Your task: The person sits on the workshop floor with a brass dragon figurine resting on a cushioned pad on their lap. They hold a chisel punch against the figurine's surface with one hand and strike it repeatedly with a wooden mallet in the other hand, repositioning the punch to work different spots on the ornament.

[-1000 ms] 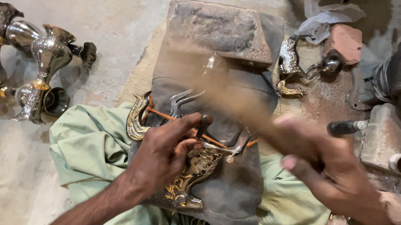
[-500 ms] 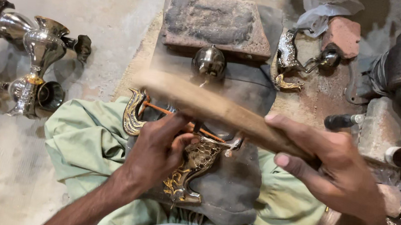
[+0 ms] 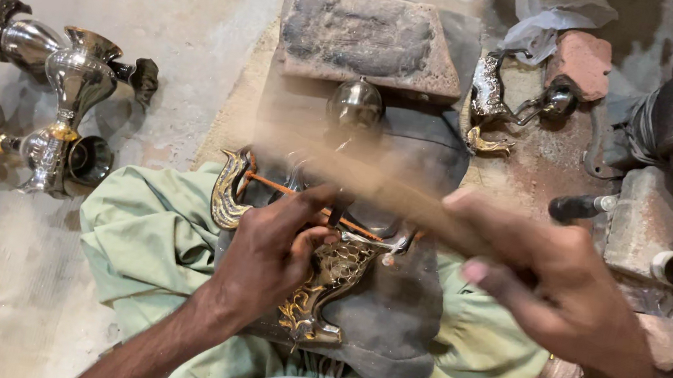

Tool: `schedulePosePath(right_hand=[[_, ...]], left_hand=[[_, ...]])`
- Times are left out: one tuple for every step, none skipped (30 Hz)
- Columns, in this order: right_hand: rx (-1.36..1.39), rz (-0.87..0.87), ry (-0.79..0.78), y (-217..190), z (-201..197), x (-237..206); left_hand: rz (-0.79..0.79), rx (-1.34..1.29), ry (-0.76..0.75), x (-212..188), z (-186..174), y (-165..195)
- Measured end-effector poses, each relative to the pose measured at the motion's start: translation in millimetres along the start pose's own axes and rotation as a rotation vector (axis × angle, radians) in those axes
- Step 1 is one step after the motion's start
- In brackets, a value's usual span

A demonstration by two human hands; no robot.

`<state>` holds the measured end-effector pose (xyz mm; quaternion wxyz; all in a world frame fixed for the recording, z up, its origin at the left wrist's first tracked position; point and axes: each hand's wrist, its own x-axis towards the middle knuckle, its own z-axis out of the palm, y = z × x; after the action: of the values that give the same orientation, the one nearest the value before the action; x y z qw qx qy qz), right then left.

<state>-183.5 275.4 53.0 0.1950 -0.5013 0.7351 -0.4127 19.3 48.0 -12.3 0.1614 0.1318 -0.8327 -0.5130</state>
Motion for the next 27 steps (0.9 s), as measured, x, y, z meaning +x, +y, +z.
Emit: schedulePosePath(right_hand=[[-0.167,-0.06,-0.111,4.8,-1.7,-1.5],[-0.085,-0.067,-0.008,9.7,-1.9,-3.9],[-0.002,-0.071,0.086,14.1,-3.6,-6.1],[0.083,-0.069,0.172,16.9,-4.0,-8.6],[0.081,-0.055,0.096,18.8,-5.5,-9.5],[0.079,-0.043,0.026,18.6,-6.4,-10.0],[0.076,-0.033,-0.042,17.4,-5.1,-9.5],[0.004,-0.033,-0.047,14.5,-5.0,-8.4],[-0.068,-0.033,-0.052,10.0,-5.3,-7.2],[-0.139,-0.031,-0.06,5.9,-4.8,-5.3],[-0.006,-0.023,0.028,2.2,-1.7,-3.4],[0.126,-0.016,0.113,-0.6,2.0,-2.2],[0.26,-0.012,0.202,-1.8,2.6,-0.7],[0.097,-0.039,0.084,-1.8,2.7,-0.6],[-0.067,-0.069,-0.031,-0.9,2.6,-1.4],[-0.232,-0.103,-0.14,1.9,0.9,-2.2],[-0.171,-0.109,-0.041,3.7,-1.5,-5.6],[-0.109,-0.113,0.052,5.2,-5.5,-10.1],[-0.047,-0.11,0.138,6.5,-8.8,-13.8],[-0.095,-0.042,0.079,8.0,-10.3,-16.1],[-0.141,0.023,0.023,8.7,-10.9,-16.6],[-0.187,0.085,-0.031,8.1,-10.4,-17.0],[-0.235,0.145,-0.081,6.5,-9.4,-16.1],[-0.284,0.203,-0.126,4.1,-7.4,-14.1],[-0.332,0.263,-0.171,0.5,-5.3,-12.3],[-0.181,0.206,-0.009,-3.5,-3.4,-10.6],[-0.031,0.152,0.142,-8.4,-1.7,-10.7]], left_hand=[[-0.007,0.028,-0.008,1.1,-0.3,0.3],[0.043,0.024,0.003,2.6,-1.2,0.2],[0.086,0.017,0.015,2.7,-1.5,0.8],[0.12,0.004,0.028,1.6,-1.2,1.9],[0.091,0.004,0.025,1.0,-0.8,2.6],[0.065,0.008,0.022,0.2,-0.6,3.0],[0.044,0.012,0.016,0.0,-0.6,2.8],[0.024,0.029,0.007,-0.5,-0.6,2.2],[0.005,0.046,-0.003,-1.2,-0.6,1.6],[-0.016,0.061,-0.013,-1.6,-0.7,0.6],[0.006,0.037,-0.004,-2.8,-0.1,-0.2],[0.026,0.012,0.006,-4.1,0.2,-1.0],[0.049,-0.01,0.017,-5.1,0.1,-2.0],[0.027,0.002,0.003,-6.4,0.2,-2.9],[0.008,0.014,-0.011,-6.7,0.1,-4.0],[-0.004,0.03,-0.025,-6.6,0.0,-5.4],[0.033,0.015,-0.019,-6.7,-0.7,-6.5],[0.065,-0.003,-0.012,-6.9,-1.3,-7.3],[0.09,-0.029,-0.005,-7.6,-0.5,-7.5],[0.087,-0.048,-0.009,-7.8,0.2,-7.8],[0.085,-0.064,-0.012,-7.7,0.1,-8.3],[0.086,-0.077,-0.016,-7.8,0.0,-8.5],[0.052,0.011,-0.035,-7.6,-0.1,-8.5],[0.022,0.103,-0.054,-7.6,-0.3,-8.5],[-0.009,0.194,-0.073,-7.0,-0.9,-8.5],[0.037,0.128,-0.06,-6.1,-1.8,-8.6],[0.074,0.055,-0.046,-6.6,-1.9,-7.8]])
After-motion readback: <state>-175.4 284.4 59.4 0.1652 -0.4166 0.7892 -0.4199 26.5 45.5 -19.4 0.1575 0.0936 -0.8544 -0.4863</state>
